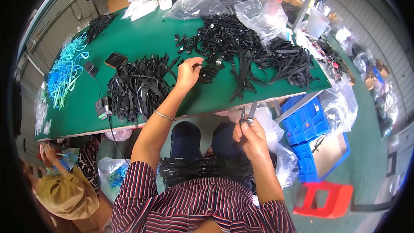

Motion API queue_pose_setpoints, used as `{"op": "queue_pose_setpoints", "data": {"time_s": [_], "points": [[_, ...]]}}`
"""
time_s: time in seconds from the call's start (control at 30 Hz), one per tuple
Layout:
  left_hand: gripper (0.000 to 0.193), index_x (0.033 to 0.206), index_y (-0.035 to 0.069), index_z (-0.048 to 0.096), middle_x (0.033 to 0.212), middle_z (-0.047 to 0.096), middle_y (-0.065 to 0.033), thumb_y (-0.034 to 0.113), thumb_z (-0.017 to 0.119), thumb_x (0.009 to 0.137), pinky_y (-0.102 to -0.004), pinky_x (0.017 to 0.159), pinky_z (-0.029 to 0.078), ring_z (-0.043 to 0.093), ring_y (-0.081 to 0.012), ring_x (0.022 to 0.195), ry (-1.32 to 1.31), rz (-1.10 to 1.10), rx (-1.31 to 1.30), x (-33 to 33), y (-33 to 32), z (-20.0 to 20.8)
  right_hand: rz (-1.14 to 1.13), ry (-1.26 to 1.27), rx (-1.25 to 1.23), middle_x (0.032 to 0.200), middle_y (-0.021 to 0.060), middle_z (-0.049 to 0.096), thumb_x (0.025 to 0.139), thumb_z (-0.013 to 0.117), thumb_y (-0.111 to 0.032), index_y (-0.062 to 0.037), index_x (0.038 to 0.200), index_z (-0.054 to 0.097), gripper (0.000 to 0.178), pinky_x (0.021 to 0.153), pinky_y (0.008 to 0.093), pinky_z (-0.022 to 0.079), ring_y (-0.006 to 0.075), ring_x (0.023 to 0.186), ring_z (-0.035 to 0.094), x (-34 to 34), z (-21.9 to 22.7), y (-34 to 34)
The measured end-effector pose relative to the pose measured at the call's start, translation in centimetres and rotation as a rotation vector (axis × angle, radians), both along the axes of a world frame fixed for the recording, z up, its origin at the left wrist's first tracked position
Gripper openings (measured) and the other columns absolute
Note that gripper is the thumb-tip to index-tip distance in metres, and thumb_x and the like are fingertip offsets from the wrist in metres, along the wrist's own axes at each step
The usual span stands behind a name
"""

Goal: The person assembles black plastic straps and buckles by hand at a factory workstation.

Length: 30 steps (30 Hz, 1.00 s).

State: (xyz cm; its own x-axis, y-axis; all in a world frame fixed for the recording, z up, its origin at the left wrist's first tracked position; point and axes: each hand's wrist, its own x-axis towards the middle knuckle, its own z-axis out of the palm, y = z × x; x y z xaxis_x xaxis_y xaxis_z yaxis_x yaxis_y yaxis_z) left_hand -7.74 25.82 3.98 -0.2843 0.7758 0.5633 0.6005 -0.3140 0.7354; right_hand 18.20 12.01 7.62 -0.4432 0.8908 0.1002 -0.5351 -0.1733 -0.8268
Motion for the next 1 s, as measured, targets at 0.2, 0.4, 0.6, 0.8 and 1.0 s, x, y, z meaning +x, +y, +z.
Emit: {"op": "queue_pose_setpoints", "data": {"time_s": [0.2,0.4,0.6,0.8,1.0], "points": [[0.018,0.097,-0.001,0.063,0.088,0.064,-0.0068,0.002,0.061,0.078,-0.0224,0.060,0.045,0.056,-0.0091,0.067,-0.888,-0.487,-0.170,3.7,-6.7,2.8,-0.010,-0.049,-0.012,0.074,0.0057,0.048,0.087,0.054,-0.026,-0.0046,0.099,0.047,0.025,0.052,0.0280,0.035,0.0155,0.054,0.045,0.0,-0.6,-0.3],[0.019,0.098,0.003,0.060,0.089,0.062,-0.0051,0.007,0.062,0.080,-0.0211,0.057,0.041,0.053,-0.0081,0.066,-1.420,-0.827,-0.260,7.4,-14.2,2.7,-0.008,0.041,-0.074,0.094,0.0076,0.051,0.090,0.047,-0.016,-0.0060,0.107,0.046,0.020,0.053,0.0257,0.037,0.0133,0.061,0.047,-2.3,-1.9,-0.2],[0.023,0.103,0.001,0.056,0.092,0.060,-0.0081,0.010,0.060,0.082,-0.0254,0.059,0.045,0.055,-0.0117,0.069,-1.339,-0.481,-0.149,9.7,-15.2,0.7,-0.103,0.049,-0.154,0.095,0.0048,0.050,0.091,0.043,-0.009,-0.0059,0.115,0.039,0.024,0.056,0.0243,0.042,0.0114,0.064,0.048,-4.6,-1.8,-1.6],[0.026,0.103,-0.002,0.054,0.087,0.059,-0.0072,0.020,0.051,0.089,-0.0230,0.059,0.042,0.051,-0.0116,0.066,-1.252,-0.510,-0.289,10.4,-17.2,0.9,-0.336,-0.103,-0.024,0.087,0.0028,0.051,0.091,0.043,-0.006,-0.0015,0.110,0.042,0.020,0.058,0.0200,0.038,0.0074,0.064,0.046,-5.8,-3.3,-1.8],[0.019,0.103,-0.002,0.051,0.097,0.048,-0.0026,0.011,0.047,0.089,-0.0208,0.065,0.041,0.047,-0.0079,0.073,-0.996,-0.407,-0.155,11.5,-19.5,0.3,-0.400,-0.252,0.050,0.088,0.0025,0.051,0.091,0.042,-0.007,-0.0017,0.107,0.043,0.017,0.063,0.0203,0.040,0.0078,0.069,0.047,-6.3,-3.8,-2.7]]}}
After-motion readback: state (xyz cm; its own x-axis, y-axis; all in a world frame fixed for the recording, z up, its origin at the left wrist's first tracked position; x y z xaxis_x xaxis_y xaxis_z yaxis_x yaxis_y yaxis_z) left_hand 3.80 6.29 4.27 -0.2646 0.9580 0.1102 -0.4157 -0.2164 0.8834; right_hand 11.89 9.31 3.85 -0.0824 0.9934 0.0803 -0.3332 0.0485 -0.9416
